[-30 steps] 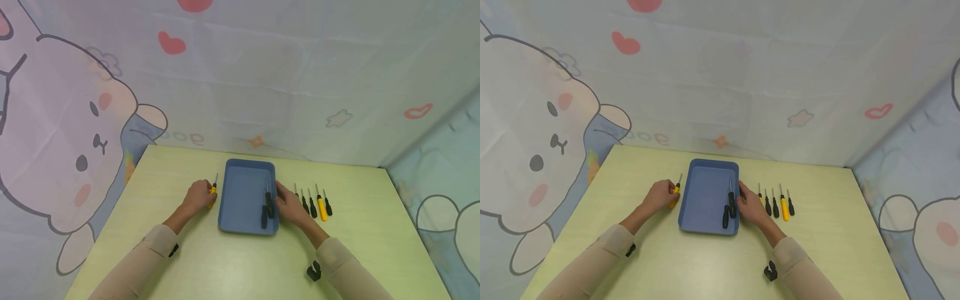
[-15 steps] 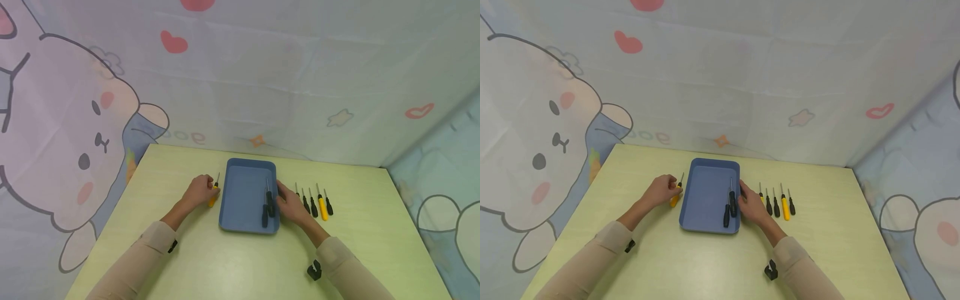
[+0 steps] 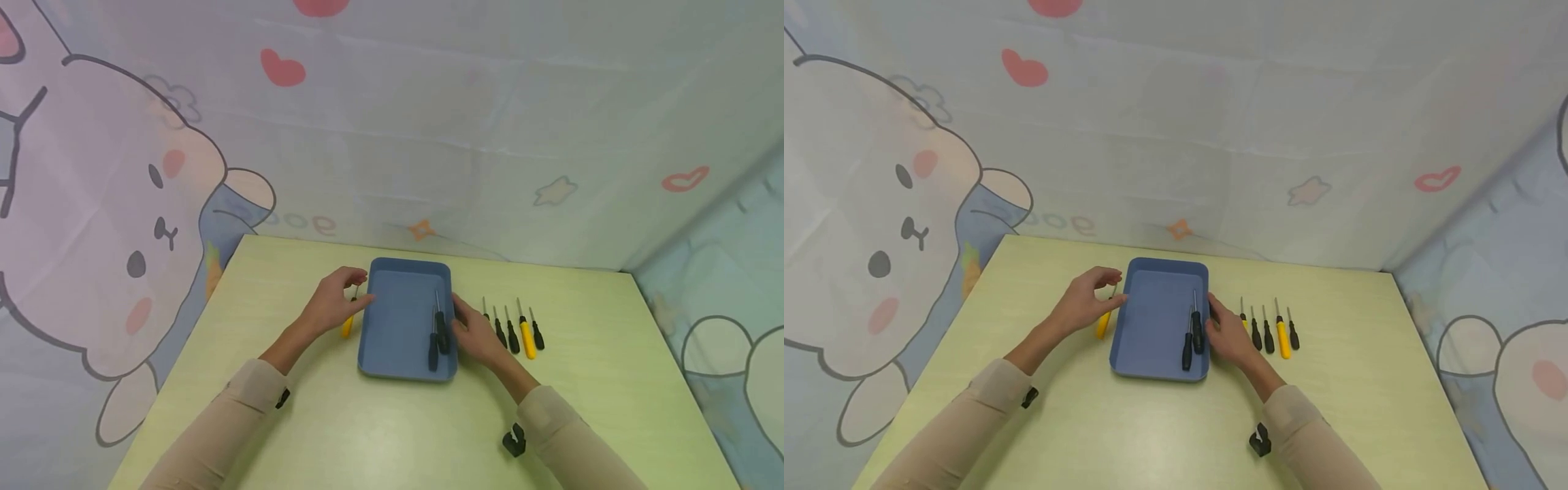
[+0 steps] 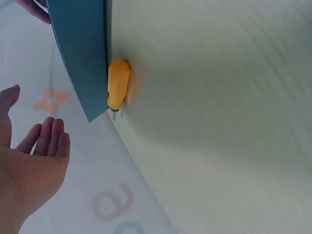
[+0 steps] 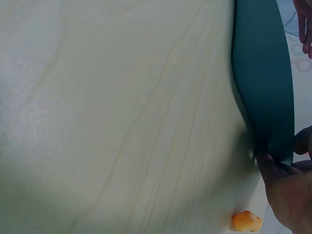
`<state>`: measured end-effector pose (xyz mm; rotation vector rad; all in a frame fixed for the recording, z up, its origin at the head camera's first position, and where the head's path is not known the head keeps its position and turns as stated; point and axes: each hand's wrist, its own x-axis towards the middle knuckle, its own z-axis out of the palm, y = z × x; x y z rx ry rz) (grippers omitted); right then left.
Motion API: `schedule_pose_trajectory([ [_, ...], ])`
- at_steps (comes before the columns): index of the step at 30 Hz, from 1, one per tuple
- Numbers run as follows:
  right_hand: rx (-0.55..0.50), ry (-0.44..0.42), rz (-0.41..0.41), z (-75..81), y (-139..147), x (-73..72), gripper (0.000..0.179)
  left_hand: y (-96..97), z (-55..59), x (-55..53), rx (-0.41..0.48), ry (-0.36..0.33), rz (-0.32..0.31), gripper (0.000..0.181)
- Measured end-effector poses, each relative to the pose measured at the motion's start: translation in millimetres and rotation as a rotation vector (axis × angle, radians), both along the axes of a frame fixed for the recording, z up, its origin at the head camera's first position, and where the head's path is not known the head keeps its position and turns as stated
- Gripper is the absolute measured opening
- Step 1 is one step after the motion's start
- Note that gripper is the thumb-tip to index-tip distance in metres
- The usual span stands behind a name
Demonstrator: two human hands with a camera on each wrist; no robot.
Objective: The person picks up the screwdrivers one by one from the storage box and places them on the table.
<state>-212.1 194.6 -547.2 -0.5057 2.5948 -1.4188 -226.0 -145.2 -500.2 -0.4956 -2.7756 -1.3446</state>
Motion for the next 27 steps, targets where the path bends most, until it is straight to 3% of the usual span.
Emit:
schedule_pose_trajectory([
  [7, -0.001, -0.004, 0.004, 1.3, 0.1, 0.4, 0.063, 6.0, 3.0, 3.9, 0.03, 0.022, -0.095, 0.069],
  [18, 0.006, -0.007, 0.006, 1.0, -0.4, 0.2, 0.062, 9.3, 1.3, 8.4, -0.005, 0.026, -0.139, 0.076],
  [27, 0.011, 0.006, 0.004, 0.0, -0.2, -0.1, 0.062, 21.2, -1.0, 11.6, 0.064, 0.019, -0.152, 0.066],
])
